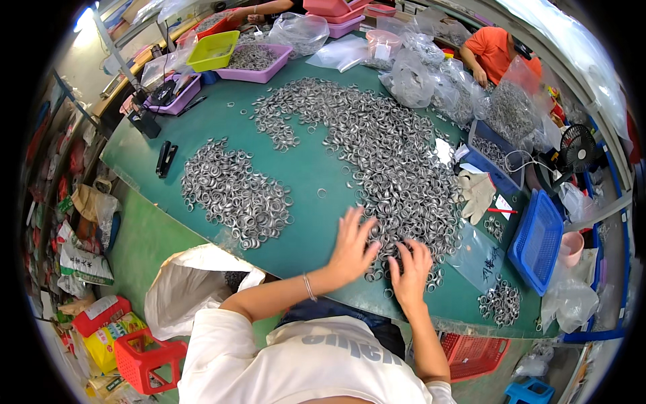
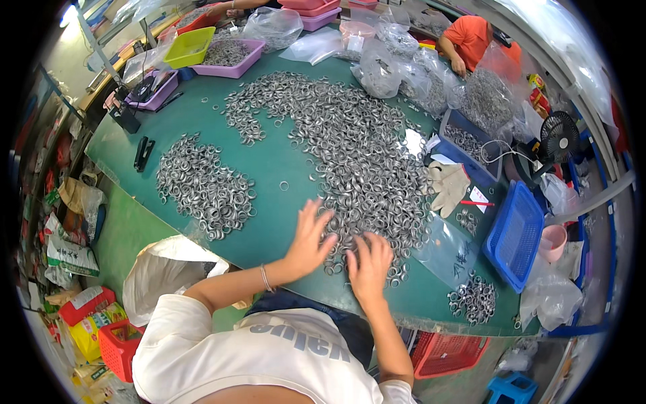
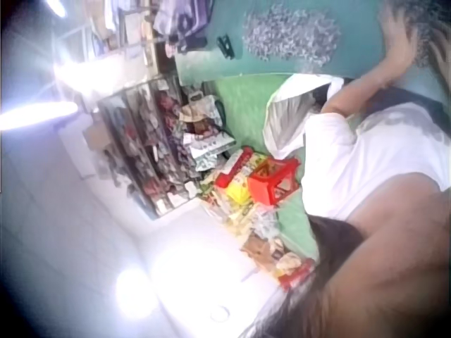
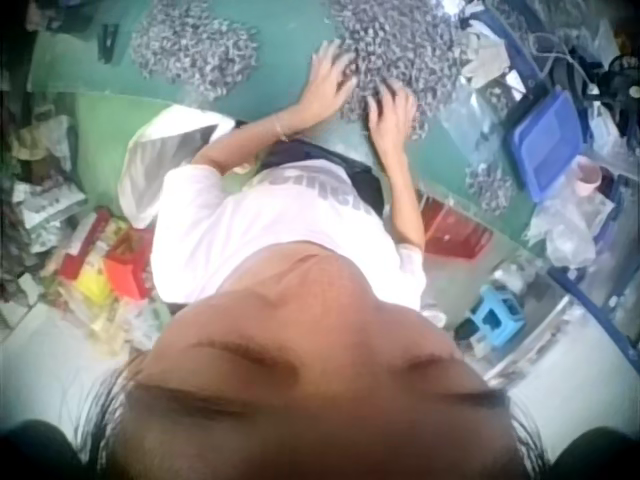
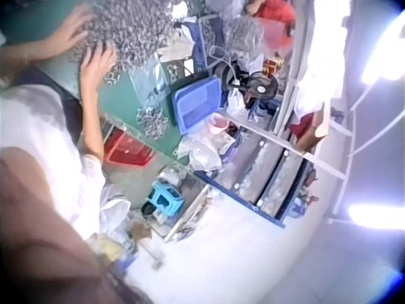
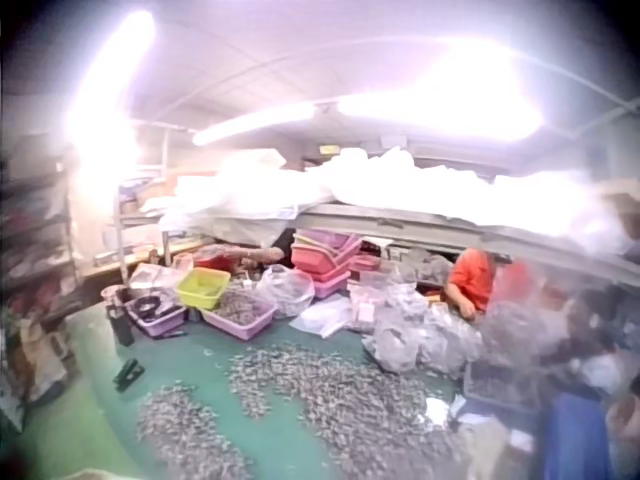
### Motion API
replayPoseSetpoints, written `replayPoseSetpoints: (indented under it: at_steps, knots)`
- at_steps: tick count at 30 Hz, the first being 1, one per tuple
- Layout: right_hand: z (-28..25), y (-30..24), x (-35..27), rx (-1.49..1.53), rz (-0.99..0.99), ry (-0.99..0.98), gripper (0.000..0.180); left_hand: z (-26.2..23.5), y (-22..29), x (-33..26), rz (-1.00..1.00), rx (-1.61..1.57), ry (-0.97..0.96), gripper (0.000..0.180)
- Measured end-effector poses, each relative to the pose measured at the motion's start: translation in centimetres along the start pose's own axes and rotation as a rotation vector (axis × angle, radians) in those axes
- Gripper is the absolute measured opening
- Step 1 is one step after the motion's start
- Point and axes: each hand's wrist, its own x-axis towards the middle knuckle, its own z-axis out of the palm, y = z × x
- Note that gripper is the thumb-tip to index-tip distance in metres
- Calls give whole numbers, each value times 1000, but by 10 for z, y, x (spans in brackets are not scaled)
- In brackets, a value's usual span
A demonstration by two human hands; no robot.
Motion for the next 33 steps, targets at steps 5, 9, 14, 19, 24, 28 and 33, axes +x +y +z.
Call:
replayPoseSetpoints:
  at_steps: [5, 9, 14, 19, 24, 28, 33]
  knots:
    - [11, -23, 7, -28, -191, -311, 55, -13, -61, 41, -247, 203, 109, 56]
    - [21, -9, 0, -127, -201, -341, 51, 4, -45, 19, -137, 66, -24, 60]
    - [15, -1, -2, -126, -217, -312, 46, 23, 4, -10, -101, -107, -22, 64]
    - [11, 8, -5, -59, -200, -249, 43, 31, 20, -20, -125, -247, -17, 62]
    - [17, 15, -8, 87, -111, -49, 33, 38, 29, -28, -170, -339, -28, 55]
    - [14, 10, -9, 73, -51, 70, 25, 52, 39, -31, -159, -320, 6, 53]
    - [9, 18, -13, 58, 74, 150, 19, 58, 51, -25, -164, -346, 24, 51]
